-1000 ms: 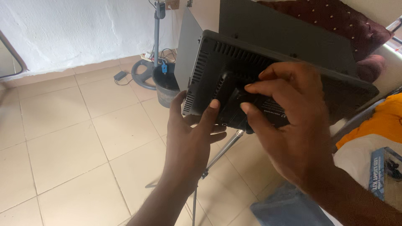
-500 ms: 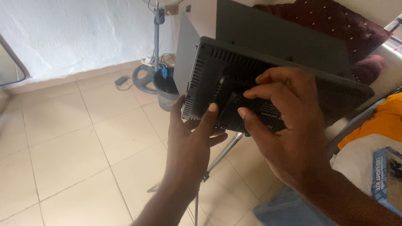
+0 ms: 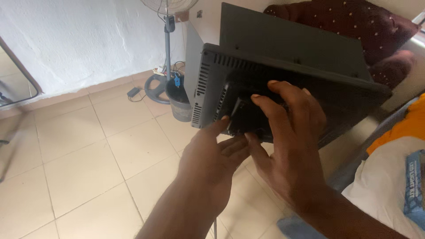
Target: The person inserts a battery into the back of an LED light panel mounted on a tripod, then turns the light on and adjusts the brightness and color temperature using the control knobs. The person also adjusts the side barn doors to shape the light output.
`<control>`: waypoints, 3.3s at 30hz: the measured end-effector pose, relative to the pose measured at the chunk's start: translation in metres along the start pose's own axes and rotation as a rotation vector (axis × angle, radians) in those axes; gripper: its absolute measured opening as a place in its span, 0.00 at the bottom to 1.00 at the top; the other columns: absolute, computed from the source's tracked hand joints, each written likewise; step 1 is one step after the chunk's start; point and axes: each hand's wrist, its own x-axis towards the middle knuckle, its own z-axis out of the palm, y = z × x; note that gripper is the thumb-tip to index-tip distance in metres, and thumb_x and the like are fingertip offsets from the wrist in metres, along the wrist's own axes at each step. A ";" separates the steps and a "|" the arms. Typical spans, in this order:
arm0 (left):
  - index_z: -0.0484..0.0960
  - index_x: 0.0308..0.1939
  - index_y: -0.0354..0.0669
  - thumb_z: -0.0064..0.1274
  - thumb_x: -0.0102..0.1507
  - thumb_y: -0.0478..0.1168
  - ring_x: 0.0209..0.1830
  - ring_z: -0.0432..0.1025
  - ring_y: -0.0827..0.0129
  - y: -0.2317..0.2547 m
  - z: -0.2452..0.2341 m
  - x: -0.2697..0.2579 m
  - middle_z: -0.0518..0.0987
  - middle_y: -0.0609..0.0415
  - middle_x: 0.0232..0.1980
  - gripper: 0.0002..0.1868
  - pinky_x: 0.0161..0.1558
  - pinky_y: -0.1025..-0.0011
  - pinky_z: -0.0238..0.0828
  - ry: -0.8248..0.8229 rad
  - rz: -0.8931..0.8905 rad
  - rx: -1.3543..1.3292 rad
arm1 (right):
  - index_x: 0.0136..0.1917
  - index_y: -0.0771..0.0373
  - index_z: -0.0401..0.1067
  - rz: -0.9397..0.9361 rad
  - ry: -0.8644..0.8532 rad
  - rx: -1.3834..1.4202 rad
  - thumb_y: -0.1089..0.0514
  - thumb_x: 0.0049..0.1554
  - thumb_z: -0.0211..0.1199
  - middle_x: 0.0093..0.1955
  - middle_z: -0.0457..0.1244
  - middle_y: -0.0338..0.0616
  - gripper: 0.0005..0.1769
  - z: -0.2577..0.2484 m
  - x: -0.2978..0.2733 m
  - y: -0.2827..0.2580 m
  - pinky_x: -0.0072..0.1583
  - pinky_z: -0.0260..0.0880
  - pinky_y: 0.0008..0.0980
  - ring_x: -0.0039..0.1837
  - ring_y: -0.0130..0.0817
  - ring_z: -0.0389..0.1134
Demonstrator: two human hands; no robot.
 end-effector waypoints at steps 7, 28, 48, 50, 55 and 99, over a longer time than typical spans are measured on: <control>0.64 0.64 0.31 0.41 0.69 0.43 0.64 0.74 0.48 0.002 0.017 -0.009 0.74 0.27 0.62 0.23 0.63 0.62 0.69 0.238 -0.046 0.015 | 0.66 0.61 0.66 -0.007 0.002 0.027 0.66 0.49 0.73 0.72 0.54 0.54 0.33 0.000 -0.002 0.008 0.77 0.46 0.58 0.78 0.53 0.52; 0.72 0.63 0.34 0.43 0.63 0.41 0.56 0.79 0.58 -0.037 -0.015 -0.007 0.78 0.42 0.58 0.25 0.55 0.62 0.79 0.070 0.304 0.732 | 0.53 0.73 0.71 0.025 -0.002 -0.100 0.70 0.56 0.65 0.59 0.63 0.63 0.11 -0.072 -0.030 0.073 0.58 0.73 0.40 0.58 0.48 0.69; 0.78 0.62 0.37 0.56 0.62 0.56 0.52 0.77 0.60 -0.093 0.034 -0.009 0.79 0.44 0.55 0.32 0.52 0.65 0.75 0.416 0.135 0.778 | 0.69 0.67 0.58 0.984 -0.013 0.441 0.50 0.54 0.72 0.61 0.60 0.60 0.38 -0.026 -0.110 0.113 0.67 0.68 0.45 0.65 0.44 0.65; 0.77 0.61 0.38 0.55 0.60 0.61 0.55 0.76 0.61 -0.090 0.032 -0.009 0.78 0.44 0.56 0.35 0.54 0.63 0.74 0.486 0.104 0.785 | 0.75 0.66 0.50 0.974 -0.100 0.409 0.51 0.51 0.74 0.67 0.55 0.60 0.49 -0.020 -0.110 0.115 0.69 0.63 0.49 0.71 0.47 0.60; 0.69 0.71 0.48 0.56 0.59 0.65 0.62 0.69 0.53 -0.090 0.030 -0.012 0.72 0.46 0.66 0.42 0.61 0.54 0.69 0.523 0.044 0.784 | 0.79 0.67 0.41 0.859 -0.183 0.638 0.49 0.49 0.75 0.72 0.51 0.59 0.59 -0.009 -0.107 0.120 0.71 0.58 0.54 0.76 0.49 0.55; 0.57 0.82 0.61 0.46 0.63 0.68 0.83 0.46 0.50 -0.073 0.001 0.026 0.58 0.49 0.83 0.45 0.73 0.45 0.48 0.065 -0.006 1.006 | 0.68 0.70 0.52 0.994 -0.185 0.540 0.45 0.46 0.73 0.60 0.62 0.57 0.48 0.002 -0.080 0.102 0.65 0.70 0.47 0.64 0.45 0.69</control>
